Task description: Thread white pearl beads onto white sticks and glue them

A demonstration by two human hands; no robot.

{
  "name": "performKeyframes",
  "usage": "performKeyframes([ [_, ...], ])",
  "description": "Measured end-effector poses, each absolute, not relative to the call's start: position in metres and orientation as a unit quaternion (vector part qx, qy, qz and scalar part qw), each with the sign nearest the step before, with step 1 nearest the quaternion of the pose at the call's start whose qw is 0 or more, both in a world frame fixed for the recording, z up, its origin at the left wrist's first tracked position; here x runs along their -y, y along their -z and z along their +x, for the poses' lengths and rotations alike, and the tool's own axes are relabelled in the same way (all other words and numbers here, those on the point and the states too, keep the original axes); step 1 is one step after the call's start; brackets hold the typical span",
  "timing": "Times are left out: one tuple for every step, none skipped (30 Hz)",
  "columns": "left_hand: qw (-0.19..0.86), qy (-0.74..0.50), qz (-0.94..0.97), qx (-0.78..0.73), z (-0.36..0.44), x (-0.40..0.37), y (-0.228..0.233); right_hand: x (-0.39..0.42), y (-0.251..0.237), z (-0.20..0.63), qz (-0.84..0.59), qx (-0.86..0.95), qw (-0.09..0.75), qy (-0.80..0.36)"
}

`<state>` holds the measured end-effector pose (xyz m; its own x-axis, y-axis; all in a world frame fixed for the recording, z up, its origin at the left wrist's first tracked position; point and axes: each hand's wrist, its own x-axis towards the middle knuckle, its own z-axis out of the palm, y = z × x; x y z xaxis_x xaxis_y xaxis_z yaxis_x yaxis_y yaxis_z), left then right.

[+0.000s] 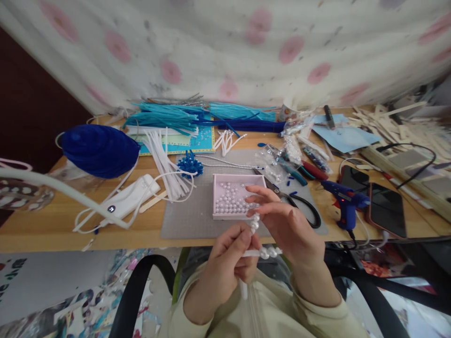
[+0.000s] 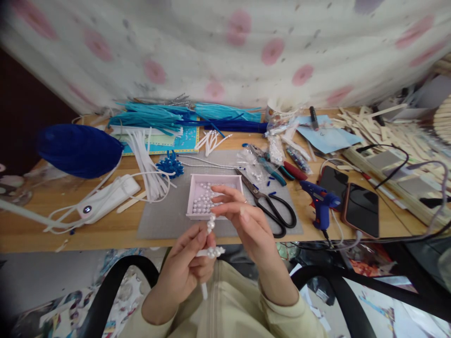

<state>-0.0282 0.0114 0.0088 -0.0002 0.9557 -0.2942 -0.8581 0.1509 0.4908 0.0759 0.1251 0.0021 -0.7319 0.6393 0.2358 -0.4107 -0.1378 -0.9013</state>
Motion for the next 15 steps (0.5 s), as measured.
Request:
performKeyframes([
  [0.702,-0.647,0.083,-0.287,-0.0281,-0.0116,-0.0086,-0.1252,-0.0023,0.0759,-0.102,0.554,0.348,-0.749],
  [0.702,-0.648,0.083,-0.285,-0.0281,-0.0119,-0.0085,-0.1253,-0.0025,0.0757,-0.1,0.553,0.346,-0.751],
  [0.701,-0.649,0.082,-0.285,-0.0282,-0.0122,-0.0084,-0.1254,-0.0029,0.0755,-0.097,0.552,0.344,-0.754],
  [0.7,-0.649,0.081,-0.286,-0.0285,-0.0124,-0.0083,-0.1254,-0.0034,0.0752,-0.095,0.548,0.344,-0.756],
  [0.699,-0.65,0.079,-0.289,-0.0289,-0.0127,-0.0081,-0.1254,-0.0039,0.0748,-0.094,0.542,0.345,-0.761],
  [0.697,-0.65,0.079,-0.292,-0.0294,-0.0129,-0.0077,-0.1253,-0.0045,0.0744,-0.094,0.532,0.348,-0.767],
  [0.696,-0.65,0.077,-0.297,-0.03,-0.013,-0.0071,-0.1251,-0.0052,0.0739,-0.095,0.519,0.35,-0.774],
  [0.695,-0.649,0.077,-0.301,-0.0304,-0.013,-0.0064,-0.1247,-0.0058,0.0735,-0.096,0.505,0.352,-0.782],
  [0.693,-0.649,0.076,-0.306,-0.0308,-0.0129,-0.0055,-0.1243,-0.0065,0.073,-0.1,0.49,0.355,-0.79],
  [0.69,-0.649,0.076,-0.31,-0.0311,-0.0127,-0.0046,-0.1238,-0.0071,0.0725,-0.106,0.477,0.359,-0.795],
  [0.688,-0.65,0.074,-0.315,-0.0313,-0.0124,-0.0037,-0.1232,-0.0077,0.0719,-0.114,0.466,0.365,-0.798],
  [0.686,-0.649,0.069,-0.322,-0.0315,-0.012,-0.0029,-0.1226,-0.0083,0.0713,-0.125,0.455,0.373,-0.799],
  [0.683,-0.649,0.065,-0.33,-0.0316,-0.0115,-0.0024,-0.1219,-0.0091,0.0705,-0.135,0.444,0.382,-0.799],
  [0.68,-0.648,0.063,-0.337,-0.0317,-0.011,-0.0021,-0.1212,-0.01,0.0697,-0.143,0.432,0.388,-0.802],
  [0.679,-0.646,0.061,-0.345,-0.0317,-0.0104,-0.0022,-0.1206,-0.011,0.0687,-0.146,0.418,0.389,-0.808],
])
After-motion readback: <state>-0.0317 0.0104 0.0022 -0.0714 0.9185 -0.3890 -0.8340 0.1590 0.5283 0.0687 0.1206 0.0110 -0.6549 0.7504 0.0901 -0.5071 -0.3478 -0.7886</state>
